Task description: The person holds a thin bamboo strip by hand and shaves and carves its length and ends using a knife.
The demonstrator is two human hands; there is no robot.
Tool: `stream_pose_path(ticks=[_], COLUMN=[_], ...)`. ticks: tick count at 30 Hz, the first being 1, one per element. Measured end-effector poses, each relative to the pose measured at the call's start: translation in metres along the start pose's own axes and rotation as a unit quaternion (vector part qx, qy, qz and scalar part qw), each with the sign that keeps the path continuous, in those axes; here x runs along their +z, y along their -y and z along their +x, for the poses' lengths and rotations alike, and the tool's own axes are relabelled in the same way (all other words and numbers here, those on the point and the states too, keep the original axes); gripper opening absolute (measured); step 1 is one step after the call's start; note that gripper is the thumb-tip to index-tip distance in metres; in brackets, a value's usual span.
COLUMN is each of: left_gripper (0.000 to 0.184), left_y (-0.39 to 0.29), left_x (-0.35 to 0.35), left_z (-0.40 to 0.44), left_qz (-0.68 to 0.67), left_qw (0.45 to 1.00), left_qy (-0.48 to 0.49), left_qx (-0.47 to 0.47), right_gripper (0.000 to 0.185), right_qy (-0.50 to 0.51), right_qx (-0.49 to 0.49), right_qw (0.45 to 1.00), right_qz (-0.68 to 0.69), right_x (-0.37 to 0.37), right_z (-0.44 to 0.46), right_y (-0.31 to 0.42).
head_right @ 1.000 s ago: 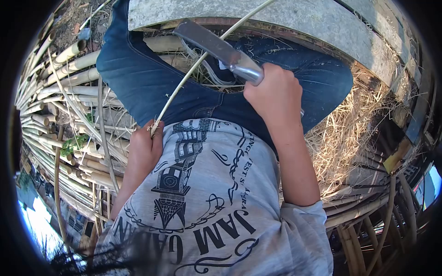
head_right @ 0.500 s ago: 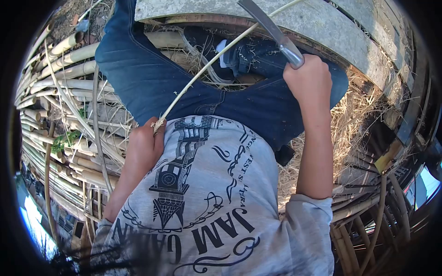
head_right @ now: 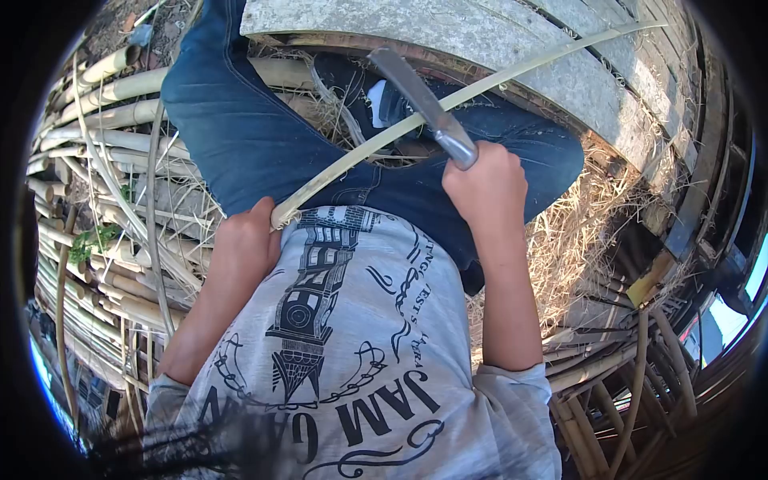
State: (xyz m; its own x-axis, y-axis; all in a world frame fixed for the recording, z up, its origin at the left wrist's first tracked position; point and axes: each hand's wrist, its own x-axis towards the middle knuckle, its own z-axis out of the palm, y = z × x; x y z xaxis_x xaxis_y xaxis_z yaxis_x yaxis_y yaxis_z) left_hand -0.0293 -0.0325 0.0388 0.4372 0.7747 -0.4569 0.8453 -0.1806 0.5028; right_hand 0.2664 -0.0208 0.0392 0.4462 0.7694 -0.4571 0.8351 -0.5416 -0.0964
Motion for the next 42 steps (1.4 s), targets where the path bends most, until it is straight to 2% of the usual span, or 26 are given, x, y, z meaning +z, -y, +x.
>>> stream_pose_path(ticks=[1, 3, 5, 6, 9, 10, 12, 13, 16, 19, 21, 22, 24, 27, 29, 31, 32, 35, 37, 42], left_gripper=[0.012, 0.012, 0.012, 0.012, 0.013, 0.014, 0.014, 0.013, 0.012, 0.011, 0.01, 0.01, 0.01, 0.01, 0.01, 0.01, 0.01, 0.01, 0.011, 0.012], left_y=[0.003, 0.005, 0.004, 0.001, -0.01, -0.011, -0.006, -0.004, -0.006, -0.001, 0.003, 0.002, 0.005, -0.003, -0.006, -0.007, -0.006, -0.002, -0.004, -0.003], left_x=[0.0, 0.001, 0.001, -0.001, 0.002, 0.002, 0.003, 0.005, 0.002, 0.007, 0.007, 0.004, 0.004, 0.0, 0.0, 0.0, 0.0, 0.002, 0.0, 0.004], left_z=[-0.002, -0.004, -0.003, 0.001, 0.004, 0.004, 0.003, 0.003, 0.005, -0.006, -0.006, -0.007, -0.009, -0.009, -0.007, -0.006, -0.005, -0.004, -0.004, -0.005], left_qz=[0.004, 0.002, -0.001, -0.013, -0.034, -0.036, -0.028, -0.028, -0.034, -0.038, -0.03, -0.024, -0.034, -0.031, -0.043, -0.046, -0.041, -0.049, -0.096, -0.074], left_qw=[1.0, 1.0, 0.999, 0.999, 0.999, 0.999, 0.999, 0.999, 0.999, 0.999, 0.999, 1.0, 0.999, 0.999, 0.999, 0.999, 0.999, 0.999, 0.992, 0.995], left_qy=[0.007, 0.016, 0.024, 0.016, 0.001, -0.002, -0.002, -0.001, 0.001, 0.005, -0.003, -0.004, -0.011, -0.001, -0.002, -0.005, -0.001, 0.005, 0.022, 0.019], left_qx=[-0.001, -0.007, -0.025, -0.024, -0.007, -0.013, -0.017, -0.016, -0.019, -0.017, -0.013, -0.006, 0.002, -0.032, -0.034, -0.027, -0.024, -0.02, -0.078, -0.059], right_gripper=[0.027, 0.028, 0.027, 0.026, 0.022, 0.02, 0.018, 0.019, 0.018, 0.022, 0.025, 0.026, 0.028, 0.027, 0.026, 0.024, 0.023, 0.022, 0.021, 0.021], right_qy=[-0.047, -0.095, -0.14, -0.151, -0.091, -0.074, 0.001, -0.001, 0.023, -0.06, -0.082, -0.103, -0.149, -0.144, -0.1, -0.074, -0.054, -0.037, -0.04, -0.054], right_qx=[0.068, 0.121, 0.085, 0.071, -0.052, -0.109, -0.146, -0.153, -0.141, -0.036, 0.059, 0.069, 0.06, 0.057, 0.033, -0.039, -0.043, -0.022, -0.008, 0.023], right_qw=[0.997, 0.988, 0.986, 0.986, 0.981, 0.98, 0.985, 0.982, 0.982, 0.989, 0.992, 0.992, 0.986, 0.988, 0.99, 0.989, 0.993, 0.996, 0.996, 0.998], right_qz=[-0.002, 0.021, 0.002, 0.008, 0.166, 0.149, 0.087, 0.108, 0.123, 0.134, 0.07, 0.033, 0.046, 0.011, 0.095, 0.125, 0.097, 0.079, 0.085, 0.034], right_x=[-0.009, -0.029, -0.045, -0.048, -0.027, -0.016, 0.003, 0.016, 0.023, 0.013, -0.014, -0.017, -0.035, -0.053, -0.044, -0.026, -0.016, 0.001, 0.003, -0.015], right_z=[0.021, 0.05, 0.052, 0.041, -0.001, -0.011, -0.025, -0.023, -0.009, 0.009, 0.038, 0.055, 0.071, 0.06, 0.031, 0.008, 0.005, 0.016, 0.032, 0.043], right_y=[-0.03, -0.096, -0.101, -0.081, -0.021, -0.007, 0.018, 0.021, 0.016, -0.004, -0.039, -0.067, -0.096, -0.097, -0.073, -0.043, -0.03, -0.031, -0.039, -0.051])
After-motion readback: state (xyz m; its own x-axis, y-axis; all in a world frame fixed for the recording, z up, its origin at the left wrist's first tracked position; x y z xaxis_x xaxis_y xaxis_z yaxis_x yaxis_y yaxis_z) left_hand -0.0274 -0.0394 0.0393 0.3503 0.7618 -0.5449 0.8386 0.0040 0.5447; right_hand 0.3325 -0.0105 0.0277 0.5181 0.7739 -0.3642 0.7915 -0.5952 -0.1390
